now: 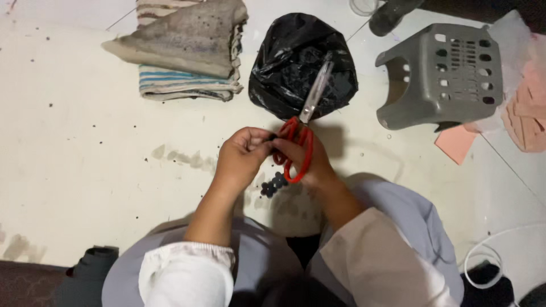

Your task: The person sits on the floor and uses red-handled scissors to trim small black flower-shaped pieces of foam. They place the trimmed pieces into a black plastic bag. The person then picks up a pink rectangular piece of foam with pre-drawn lines and cuts along them before placing the pieces into the bag.

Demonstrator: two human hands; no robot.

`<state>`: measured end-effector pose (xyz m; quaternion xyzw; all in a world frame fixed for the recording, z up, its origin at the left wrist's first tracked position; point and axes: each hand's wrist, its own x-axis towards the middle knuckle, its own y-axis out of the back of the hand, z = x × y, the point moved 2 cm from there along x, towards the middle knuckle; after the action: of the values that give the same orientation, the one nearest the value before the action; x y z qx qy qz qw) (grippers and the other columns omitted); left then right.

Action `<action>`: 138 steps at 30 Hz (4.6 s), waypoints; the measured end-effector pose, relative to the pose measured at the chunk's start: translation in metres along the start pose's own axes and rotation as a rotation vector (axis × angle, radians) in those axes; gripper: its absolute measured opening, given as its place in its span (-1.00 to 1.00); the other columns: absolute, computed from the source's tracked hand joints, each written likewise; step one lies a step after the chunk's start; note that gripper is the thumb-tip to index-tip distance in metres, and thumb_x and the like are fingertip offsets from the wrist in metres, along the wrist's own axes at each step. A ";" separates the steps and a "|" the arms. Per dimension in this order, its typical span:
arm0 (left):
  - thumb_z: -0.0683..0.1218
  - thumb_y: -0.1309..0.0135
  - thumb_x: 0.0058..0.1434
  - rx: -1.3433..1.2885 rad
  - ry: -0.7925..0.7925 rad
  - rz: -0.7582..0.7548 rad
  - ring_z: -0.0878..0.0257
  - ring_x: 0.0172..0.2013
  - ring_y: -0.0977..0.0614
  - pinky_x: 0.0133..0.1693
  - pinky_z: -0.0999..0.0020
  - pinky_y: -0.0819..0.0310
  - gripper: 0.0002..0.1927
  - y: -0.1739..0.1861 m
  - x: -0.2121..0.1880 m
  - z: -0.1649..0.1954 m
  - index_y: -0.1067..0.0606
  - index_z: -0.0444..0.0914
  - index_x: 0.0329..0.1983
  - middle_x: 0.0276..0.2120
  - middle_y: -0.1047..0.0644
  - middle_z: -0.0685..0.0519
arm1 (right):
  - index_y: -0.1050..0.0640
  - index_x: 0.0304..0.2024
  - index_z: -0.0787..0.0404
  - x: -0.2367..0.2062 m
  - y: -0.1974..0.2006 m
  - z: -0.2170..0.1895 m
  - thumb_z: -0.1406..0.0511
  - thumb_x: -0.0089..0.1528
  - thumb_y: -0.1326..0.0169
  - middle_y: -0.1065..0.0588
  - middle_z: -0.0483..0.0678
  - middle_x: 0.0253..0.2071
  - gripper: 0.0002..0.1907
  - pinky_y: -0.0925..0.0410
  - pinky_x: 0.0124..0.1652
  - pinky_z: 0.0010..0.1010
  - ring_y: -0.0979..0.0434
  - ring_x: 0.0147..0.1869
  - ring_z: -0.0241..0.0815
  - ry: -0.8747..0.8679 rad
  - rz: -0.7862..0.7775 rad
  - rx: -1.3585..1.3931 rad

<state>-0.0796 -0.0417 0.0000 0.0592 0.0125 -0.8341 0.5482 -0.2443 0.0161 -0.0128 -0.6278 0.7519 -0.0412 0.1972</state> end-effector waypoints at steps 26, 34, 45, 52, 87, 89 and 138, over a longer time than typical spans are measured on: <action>-0.02 -0.39 -0.03 1.016 0.266 -0.453 -0.04 0.08 -0.54 0.00 0.10 -0.49 -0.54 -0.058 -0.013 -0.044 -0.54 -0.20 -0.07 -0.03 -0.53 -0.09 | -0.34 -0.35 0.15 0.023 0.099 -0.023 0.41 0.24 -0.22 -0.42 -0.04 -0.39 -0.73 -0.40 -0.29 -0.27 -0.49 -0.32 -0.10 0.204 0.292 0.276; -0.16 -0.15 0.08 1.155 0.146 -0.365 -0.05 0.01 -0.56 -0.07 0.10 -0.52 -0.76 -0.066 -0.044 -0.055 -0.56 -0.21 -0.15 -0.08 -0.52 -0.13 | -0.49 -0.17 0.32 -0.021 0.080 -0.037 0.34 0.27 -0.12 -0.53 0.01 -0.24 -0.84 -0.49 -0.09 -0.22 -0.59 -0.18 -0.13 0.090 0.334 0.286; -0.10 0.00 0.45 0.314 0.113 -0.048 0.15 -0.33 -0.70 -0.17 0.25 -0.56 -0.85 -0.026 -0.060 -0.039 -0.53 -0.20 -0.23 -0.36 -0.68 0.02 | -0.48 -0.10 0.35 -0.098 0.013 -0.042 0.30 0.26 -0.19 -0.56 -0.02 -0.24 -0.73 -0.51 -0.15 -0.35 -0.61 -0.16 -0.26 -0.010 0.361 -0.092; -0.33 -0.12 0.24 -0.540 0.249 -0.027 0.32 -0.31 -0.64 -0.28 0.45 -0.53 -0.79 -0.006 -0.083 -0.021 -0.41 -0.32 -0.11 -0.33 -0.60 0.03 | -0.52 -0.05 0.35 -0.124 -0.027 -0.037 0.28 0.26 -0.19 -0.57 -0.03 -0.32 -0.70 -0.41 -0.32 -0.46 -0.52 -0.35 -0.28 0.007 0.216 -0.221; -0.07 -0.13 0.38 -0.376 0.175 0.074 0.49 -0.38 -0.46 -0.31 0.57 -0.36 -0.81 -0.035 -0.067 -0.004 -0.62 -0.30 -0.20 -0.40 -0.56 0.20 | -0.43 -0.26 0.26 -0.078 -0.009 -0.030 0.44 0.27 -0.23 -0.43 -0.07 -0.42 -0.81 -0.34 -0.37 -0.46 -0.46 -0.39 -0.27 0.090 0.146 -0.061; -0.08 -0.13 0.39 -0.260 0.006 0.088 0.52 -0.32 -0.50 -0.22 0.59 -0.42 -0.82 -0.038 -0.063 -0.002 -0.61 -0.31 -0.19 -0.34 -0.60 0.20 | -0.42 -0.19 0.24 -0.074 -0.003 -0.030 0.46 0.24 -0.18 -0.48 -0.07 -0.32 -0.81 -0.39 -0.30 -0.47 -0.49 -0.32 -0.30 0.154 0.117 -0.045; -0.30 -0.12 0.27 -0.589 0.044 -0.056 0.38 -0.12 -0.59 -0.03 0.47 -0.53 -0.68 -0.029 -0.031 -0.004 -0.50 -0.32 0.10 -0.13 -0.57 0.07 | -0.43 -0.22 0.25 -0.046 0.008 -0.035 0.41 0.21 -0.24 -0.48 -0.07 -0.39 -0.78 -0.40 -0.36 -0.46 -0.50 -0.38 -0.30 0.118 0.146 -0.023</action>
<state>-0.0933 -0.0014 -0.0013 -0.0846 0.2675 -0.8079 0.5183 -0.2576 0.0557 0.0277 -0.5701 0.8063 -0.0553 0.1478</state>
